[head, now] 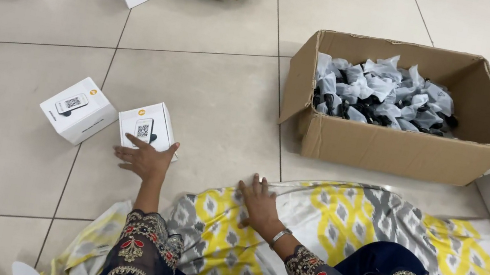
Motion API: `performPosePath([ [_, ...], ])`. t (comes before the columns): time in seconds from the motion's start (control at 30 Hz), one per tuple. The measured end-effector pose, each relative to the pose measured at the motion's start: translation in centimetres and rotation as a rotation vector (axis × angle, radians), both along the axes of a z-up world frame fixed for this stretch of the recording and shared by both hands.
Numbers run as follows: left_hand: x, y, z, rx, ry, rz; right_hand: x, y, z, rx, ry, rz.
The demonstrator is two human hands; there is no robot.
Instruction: The person packs electronic items and cables into product boxes in an assembly or fulfillment setting.
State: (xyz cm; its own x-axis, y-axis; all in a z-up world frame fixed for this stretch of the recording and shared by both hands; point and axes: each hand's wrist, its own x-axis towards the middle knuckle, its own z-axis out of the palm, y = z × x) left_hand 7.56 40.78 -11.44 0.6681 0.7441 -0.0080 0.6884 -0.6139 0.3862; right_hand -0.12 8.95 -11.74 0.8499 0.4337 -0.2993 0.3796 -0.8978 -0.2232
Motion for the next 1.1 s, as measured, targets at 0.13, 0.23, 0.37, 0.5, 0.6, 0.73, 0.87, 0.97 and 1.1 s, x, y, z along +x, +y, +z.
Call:
performPosePath([
  [0.13, 1.2, 1.2, -1.5, -0.05, 0.012, 0.049, 0.2, -0.2, 0.8, -0.014, 0.017, 0.011],
  [0.23, 0.5, -0.7, 0.2, -0.057, -0.025, 0.081, 0.1, -0.4, 0.6, 0.043, 0.014, 0.015],
  [0.37, -0.1, -5.8, 2.1, -0.164, -0.22, 0.038, 0.2, -0.5, 2.1, 0.028, 0.051, -0.008],
  [0.5, -2.9, -13.6, 6.4, -0.27, -0.345, -0.12, 2.3, -3.5, -6.9, 0.45, -0.001, -0.031],
  [0.6, -6.9, -19.1, 8.8, -0.267, -0.359, -0.286, 0.5, -4.9, -0.3, 1.308, 0.417, -0.594],
  [0.73, -13.2, -25.2, 10.9, -0.17, -0.393, -0.523, -3.9, -6.4, 8.5, 1.607, 0.725, -0.76],
  [0.87, -16.0, -25.8, 9.3, -0.281, -0.353, -0.711, -6.4, -9.2, 9.7, 1.474, 0.565, -0.943],
  [0.97, -14.6, -23.6, 6.4, -0.739, -0.251, -0.613, -6.7, -12.4, 7.3, 1.474, 0.678, -0.891],
  [1.1, -14.1, -22.1, 3.7, -1.407, -0.042, -0.328, -7.2, -13.7, 6.2, 1.495, 0.804, -0.815],
])
